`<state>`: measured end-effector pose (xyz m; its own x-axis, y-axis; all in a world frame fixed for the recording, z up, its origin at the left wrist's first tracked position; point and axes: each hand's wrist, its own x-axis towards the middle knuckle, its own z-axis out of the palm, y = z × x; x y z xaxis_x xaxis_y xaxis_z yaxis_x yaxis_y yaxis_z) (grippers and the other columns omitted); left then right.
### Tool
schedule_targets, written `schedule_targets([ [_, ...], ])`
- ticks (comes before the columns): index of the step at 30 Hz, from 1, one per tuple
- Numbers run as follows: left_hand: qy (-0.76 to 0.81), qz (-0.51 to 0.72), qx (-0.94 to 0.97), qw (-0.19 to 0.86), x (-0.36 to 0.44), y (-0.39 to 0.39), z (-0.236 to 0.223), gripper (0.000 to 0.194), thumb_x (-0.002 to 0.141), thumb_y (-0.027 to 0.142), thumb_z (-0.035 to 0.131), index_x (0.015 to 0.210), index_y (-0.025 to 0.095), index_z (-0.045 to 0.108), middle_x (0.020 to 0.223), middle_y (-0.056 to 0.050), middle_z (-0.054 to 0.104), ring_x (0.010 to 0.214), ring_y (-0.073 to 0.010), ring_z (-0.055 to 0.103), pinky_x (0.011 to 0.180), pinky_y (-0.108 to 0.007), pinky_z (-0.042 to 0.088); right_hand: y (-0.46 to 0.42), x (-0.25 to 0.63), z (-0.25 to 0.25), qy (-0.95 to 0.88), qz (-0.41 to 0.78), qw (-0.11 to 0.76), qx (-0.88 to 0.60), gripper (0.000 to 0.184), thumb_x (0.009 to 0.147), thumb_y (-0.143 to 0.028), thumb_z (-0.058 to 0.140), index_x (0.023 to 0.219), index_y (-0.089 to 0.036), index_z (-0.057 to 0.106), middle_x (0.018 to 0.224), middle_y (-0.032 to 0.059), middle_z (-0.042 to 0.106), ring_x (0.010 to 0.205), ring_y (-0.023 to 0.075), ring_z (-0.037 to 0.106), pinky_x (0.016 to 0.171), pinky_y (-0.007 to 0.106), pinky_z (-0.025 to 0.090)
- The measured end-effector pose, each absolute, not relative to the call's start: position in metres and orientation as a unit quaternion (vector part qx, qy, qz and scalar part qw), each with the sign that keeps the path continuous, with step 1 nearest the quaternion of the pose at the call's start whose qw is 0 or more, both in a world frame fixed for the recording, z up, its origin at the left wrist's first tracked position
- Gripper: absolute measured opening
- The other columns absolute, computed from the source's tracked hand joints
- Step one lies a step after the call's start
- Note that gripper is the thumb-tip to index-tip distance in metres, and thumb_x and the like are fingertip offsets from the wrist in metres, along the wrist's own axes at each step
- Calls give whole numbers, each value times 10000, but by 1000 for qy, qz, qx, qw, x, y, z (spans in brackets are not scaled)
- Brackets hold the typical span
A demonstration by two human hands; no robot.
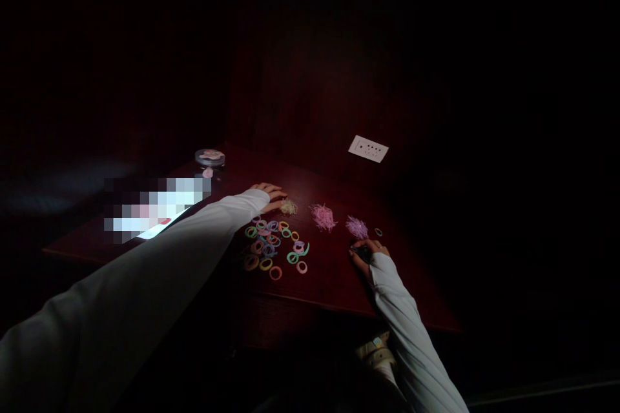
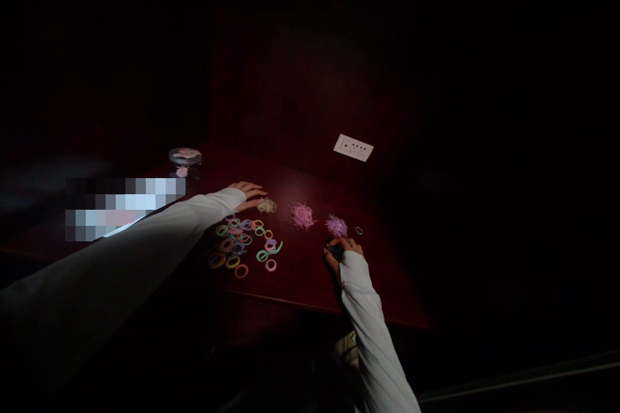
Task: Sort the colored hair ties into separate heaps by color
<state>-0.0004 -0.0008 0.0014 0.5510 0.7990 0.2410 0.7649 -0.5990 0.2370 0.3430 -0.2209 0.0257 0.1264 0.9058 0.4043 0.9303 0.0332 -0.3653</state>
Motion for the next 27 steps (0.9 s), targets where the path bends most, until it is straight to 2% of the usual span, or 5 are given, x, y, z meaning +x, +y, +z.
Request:
schedule_targets([
  [6, 452, 155, 876, 66, -1, -1, 3, 442, 1057, 432, 550, 1487, 372, 631, 1609, -53, 558, 1476, -309, 461, 1218, -467, 353, -223, 346, 28, -652, -22, 298, -697, 281, 817, -483, 663, 941, -256, 773, 1032, 89, 766, 969, 293, 646, 908, 435, 497],
  [9, 452, 156, 876, 54, 0, -1, 2, 444, 1065, 437, 537, 1496, 369, 623, 1613, -62, 554, 1470, -311, 466, 1219, -476, 354, -219, 329, 34, -643, -57, 364, -672, 354, 857, -573, 651, 934, -254, 785, 1044, 96, 765, 1046, 322, 632, 970, 478, 470],
  [12, 450, 168, 876, 39, 1, 0, -1, 434, 1065, 445, 533, 1484, 385, 629, 1599, -64, 570, 1452, -320, 484, 1205, -506, 374, -218, 293, 44, -662, -82, 422, -613, 335, 943, -544, 602, 951, -267, 790, 1068, 93, 758, 1093, 316, 621, 1034, 494, 437],
  [20, 441, 187, 877, 39, 0, -5, 2, 410, 1063, 453, 532, 1457, 418, 642, 1581, -26, 590, 1442, -303, 489, 1199, -499, 391, -222, 194, 46, -809, 13, 336, -482, 171, 955, -326, 706, 1094, -323, 806, 1143, 45, 760, 1102, 262, 609, 992, 428, 457],
  [27, 436, 157, 884, 55, -3, -6, 9, 428, 1065, 446, 539, 1482, 403, 629, 1618, -45, 551, 1469, -323, 463, 1215, -522, 379, -206, 189, 29, -799, 90, 351, -479, 114, 877, -368, 827, 978, -316, 826, 1097, 49, 735, 1082, 261, 566, 958, 426, 482],
])
